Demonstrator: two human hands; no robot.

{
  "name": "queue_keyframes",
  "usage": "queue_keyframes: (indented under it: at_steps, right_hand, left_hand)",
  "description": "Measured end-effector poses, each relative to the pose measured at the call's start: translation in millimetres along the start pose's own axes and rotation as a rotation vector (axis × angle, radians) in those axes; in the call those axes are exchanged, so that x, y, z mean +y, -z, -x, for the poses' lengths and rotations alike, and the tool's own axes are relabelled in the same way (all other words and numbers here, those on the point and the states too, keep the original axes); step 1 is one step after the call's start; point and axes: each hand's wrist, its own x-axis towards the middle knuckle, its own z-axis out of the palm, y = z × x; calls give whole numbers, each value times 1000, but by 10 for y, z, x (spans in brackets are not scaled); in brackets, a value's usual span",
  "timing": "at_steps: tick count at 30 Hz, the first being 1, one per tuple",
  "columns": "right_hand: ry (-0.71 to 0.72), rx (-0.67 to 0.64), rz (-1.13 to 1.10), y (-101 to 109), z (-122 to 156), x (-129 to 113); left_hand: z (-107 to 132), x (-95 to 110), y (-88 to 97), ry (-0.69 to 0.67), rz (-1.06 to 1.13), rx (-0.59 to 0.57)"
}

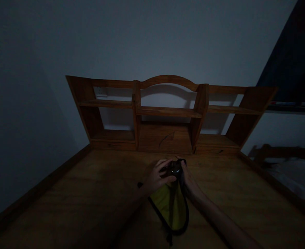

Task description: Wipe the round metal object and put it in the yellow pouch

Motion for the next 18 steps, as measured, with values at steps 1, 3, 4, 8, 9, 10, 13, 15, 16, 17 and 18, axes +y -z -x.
queue_keyframes:
  at_steps: [1,3,4,8,9,10,13,15,16,17,18]
  right_hand:
    - [19,50,41,16,10,16]
    - [81,144,163,33,52,29]
    - [107,160,229,32,78,26]
    - [226,78,457,-2,153,-6]
    - [263,52,500,-8,157,-11]
    - [300,29,542,-9,156,-15]
    - [400,-9,674,9,138,-20]
    - [434,-37,748,24,127,-26]
    - [441,-50,774,30,123,-31]
    - [443,-62,793,33,121,-37]
    - [441,-73,807,34,120,-44]
  left_hand:
    - [0,5,0,-1,-7,-1]
    - [-1,17,1,-2,-28,-1]
    - [-2,24,3,-2,-43,-1]
    - [-16,43,10,-2,-68,25]
    - [-22,39,10,-6,-44,33]
    - [-28,29,8,-8,-5,40]
    - [-39,-13,-4,60,145,63]
    - [-32,-28,-16,178,247,58]
    - [-25,-26,-22,237,298,46]
    - [-16,-17,-29,285,345,29]
    - [-7,-4,-36,317,388,17]
